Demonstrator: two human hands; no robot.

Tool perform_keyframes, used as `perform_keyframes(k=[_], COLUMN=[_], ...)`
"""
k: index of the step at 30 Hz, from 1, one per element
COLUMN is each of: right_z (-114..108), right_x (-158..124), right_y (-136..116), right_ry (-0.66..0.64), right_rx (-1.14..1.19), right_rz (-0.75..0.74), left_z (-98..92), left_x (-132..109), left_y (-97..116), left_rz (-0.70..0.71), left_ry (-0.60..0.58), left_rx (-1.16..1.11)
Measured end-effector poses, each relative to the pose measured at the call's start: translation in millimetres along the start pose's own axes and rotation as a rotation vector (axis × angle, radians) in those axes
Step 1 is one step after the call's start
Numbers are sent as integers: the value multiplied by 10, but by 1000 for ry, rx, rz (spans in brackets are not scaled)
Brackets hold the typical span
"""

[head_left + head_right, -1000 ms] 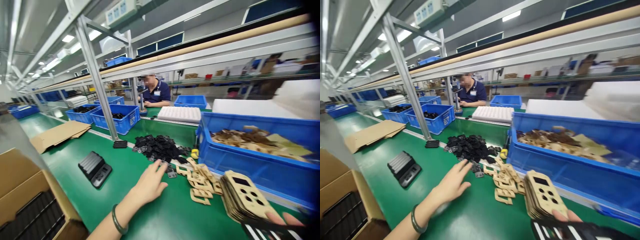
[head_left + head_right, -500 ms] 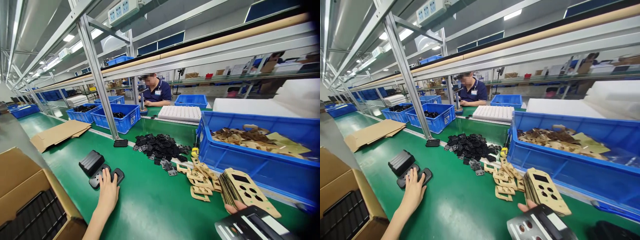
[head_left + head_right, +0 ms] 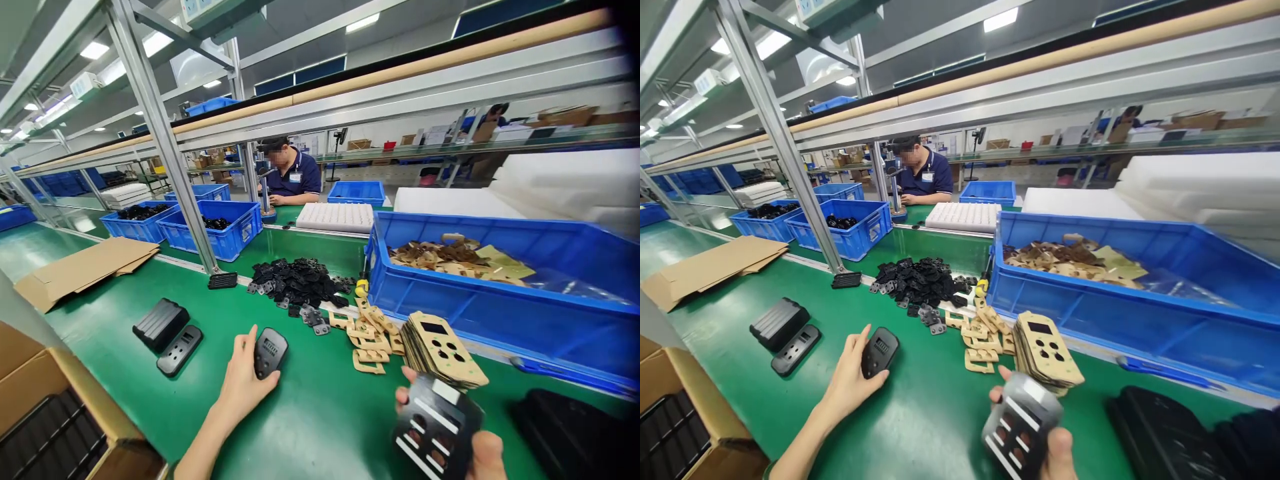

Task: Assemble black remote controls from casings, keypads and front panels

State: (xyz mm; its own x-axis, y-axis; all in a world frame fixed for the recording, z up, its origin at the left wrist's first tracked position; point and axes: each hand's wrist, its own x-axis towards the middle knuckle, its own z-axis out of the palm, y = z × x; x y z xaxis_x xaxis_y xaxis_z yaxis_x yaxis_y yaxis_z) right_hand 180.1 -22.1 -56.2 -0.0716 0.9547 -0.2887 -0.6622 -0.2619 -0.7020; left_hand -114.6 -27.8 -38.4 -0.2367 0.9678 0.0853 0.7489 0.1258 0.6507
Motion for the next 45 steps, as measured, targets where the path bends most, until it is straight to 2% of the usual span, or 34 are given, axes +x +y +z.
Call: perform_keyframes(k=[2, 4, 7, 10, 14, 19, 28, 31, 35, 45], right_z=[77, 129, 165, 161, 148, 167, 173, 174, 172, 185], right_x=[-59, -88, -75, -19, 48, 61, 58, 67, 71, 53], right_y=[12, 28, 32, 8, -41, -37, 151, 173, 161, 152], right_ry=[-6, -40, -111, -166, -197, -190, -144, -112, -91, -104], right_rx=[23, 58, 122, 196, 276, 322, 295, 281, 260, 232], right_rz=[28, 34, 20, -15, -43, -10, 99, 104, 81, 77], left_z=[118, 251, 465, 655, 822, 917, 927, 911, 897, 911], left_x=[43, 93, 149, 148, 75, -16, -91, -99, -102, -137], left_y=[168, 356, 644, 852, 899, 791, 805, 801, 788, 789], left_rz=[59, 52, -74, -222, -349, -507, -530, -541, -463, -431], left_ry=[-66, -197, -451, -594, -638, -585, -546, -567, -627, -594], left_rx=[-246, -570, -1086, -1311, -1394, -1416, -1415, -1460, -1470, -1406])
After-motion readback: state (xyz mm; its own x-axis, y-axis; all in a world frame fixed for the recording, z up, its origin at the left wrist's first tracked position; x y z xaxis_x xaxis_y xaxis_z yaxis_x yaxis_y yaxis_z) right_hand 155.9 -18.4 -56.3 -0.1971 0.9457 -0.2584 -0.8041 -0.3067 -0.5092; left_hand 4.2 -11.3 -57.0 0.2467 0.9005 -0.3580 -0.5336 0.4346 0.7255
